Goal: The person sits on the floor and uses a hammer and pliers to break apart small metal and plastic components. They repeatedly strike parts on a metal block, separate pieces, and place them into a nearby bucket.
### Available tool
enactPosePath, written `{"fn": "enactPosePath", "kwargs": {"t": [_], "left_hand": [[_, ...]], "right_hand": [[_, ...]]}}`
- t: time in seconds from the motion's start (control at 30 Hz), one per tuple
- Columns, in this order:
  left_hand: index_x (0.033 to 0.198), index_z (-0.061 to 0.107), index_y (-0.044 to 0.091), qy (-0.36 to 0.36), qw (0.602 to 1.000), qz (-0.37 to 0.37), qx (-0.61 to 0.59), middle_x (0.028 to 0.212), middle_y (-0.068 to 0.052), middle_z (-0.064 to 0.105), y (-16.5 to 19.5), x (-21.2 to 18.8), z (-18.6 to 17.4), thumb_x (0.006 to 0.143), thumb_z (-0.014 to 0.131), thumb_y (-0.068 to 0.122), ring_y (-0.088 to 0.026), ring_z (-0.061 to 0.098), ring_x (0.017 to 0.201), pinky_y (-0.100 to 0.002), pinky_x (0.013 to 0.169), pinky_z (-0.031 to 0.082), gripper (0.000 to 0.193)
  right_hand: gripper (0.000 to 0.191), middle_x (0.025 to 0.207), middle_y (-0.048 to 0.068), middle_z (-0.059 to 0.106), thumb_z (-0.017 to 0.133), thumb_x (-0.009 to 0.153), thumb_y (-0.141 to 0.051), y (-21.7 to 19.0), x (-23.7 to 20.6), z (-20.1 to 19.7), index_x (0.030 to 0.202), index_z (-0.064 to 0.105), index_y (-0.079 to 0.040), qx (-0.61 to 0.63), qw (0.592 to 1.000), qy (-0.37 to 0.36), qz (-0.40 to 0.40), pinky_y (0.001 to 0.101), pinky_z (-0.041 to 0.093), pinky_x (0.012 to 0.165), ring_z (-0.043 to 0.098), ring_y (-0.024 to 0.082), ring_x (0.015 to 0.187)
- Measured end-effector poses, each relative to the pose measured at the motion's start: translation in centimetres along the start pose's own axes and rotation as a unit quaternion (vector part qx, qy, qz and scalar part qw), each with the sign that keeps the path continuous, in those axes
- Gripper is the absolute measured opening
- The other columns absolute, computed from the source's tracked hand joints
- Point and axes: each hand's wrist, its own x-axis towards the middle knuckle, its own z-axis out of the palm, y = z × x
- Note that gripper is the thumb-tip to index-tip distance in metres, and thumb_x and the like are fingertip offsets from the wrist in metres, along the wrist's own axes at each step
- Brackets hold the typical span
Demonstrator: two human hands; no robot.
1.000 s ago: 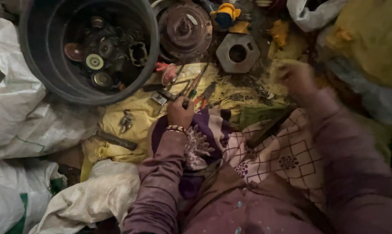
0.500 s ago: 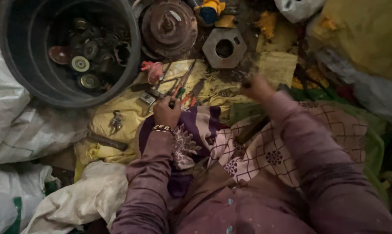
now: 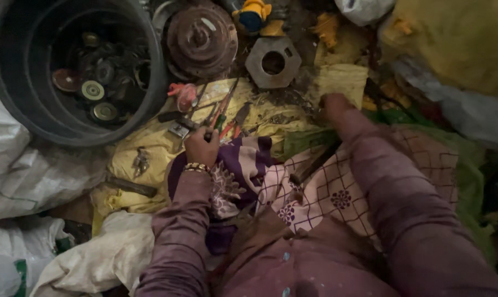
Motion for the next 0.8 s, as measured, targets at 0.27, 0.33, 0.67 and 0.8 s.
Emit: {"fn": "enactPosePath", "kwargs": {"t": [0.27,0.33,0.67,0.8], "left_hand": [[0.092,0.077,0.001,-0.007,1.000,0.014,0.008,0.079,-0.018,0.074,-0.1,0.2,-0.2,0.089,0.077,0.022,-0.034,0.075,0.075,-0.042,0.071,0.059,0.021],[0.093,0.077,0.001,-0.009,1.000,0.014,0.012,0.079,-0.018,0.074,0.1,0.2,-0.2,0.088,0.077,0.022,-0.034,0.075,0.075,-0.042,0.071,0.059,0.021],[0.094,0.076,0.001,-0.027,0.999,-0.028,-0.021,0.080,-0.018,0.075,0.5,0.2,-0.4,0.088,0.077,0.024,-0.032,0.076,0.075,-0.041,0.071,0.059,0.024],[0.092,0.077,0.000,-0.010,1.000,-0.001,-0.009,0.080,-0.019,0.075,0.3,0.3,-0.2,0.087,0.078,0.022,-0.034,0.075,0.076,-0.042,0.071,0.058,0.023]], "right_hand": [[0.026,0.132,0.019,0.066,0.065,0.097,-0.009,-0.6,0.2,-0.9,0.120,0.075,-0.007,0.166,0.983,0.034,0.070,0.0509,0.060,0.086,0.070,0.040,0.110],[0.024,0.135,0.020,0.067,0.064,0.101,-0.010,-0.7,-0.1,-0.5,0.121,0.075,-0.005,0.201,0.976,0.059,0.061,0.0487,0.061,0.087,0.072,0.039,0.111],[0.030,0.116,0.028,0.061,0.078,0.076,-0.003,-2.4,0.9,2.8,0.105,0.075,0.001,-0.036,0.980,0.162,-0.109,0.0499,0.052,0.088,0.061,0.045,0.102],[0.020,0.108,0.023,0.066,0.073,0.090,-0.010,-2.4,1.1,1.8,0.107,0.077,0.000,0.010,0.994,0.093,-0.055,0.0517,0.055,0.081,0.065,0.041,0.092]]}}
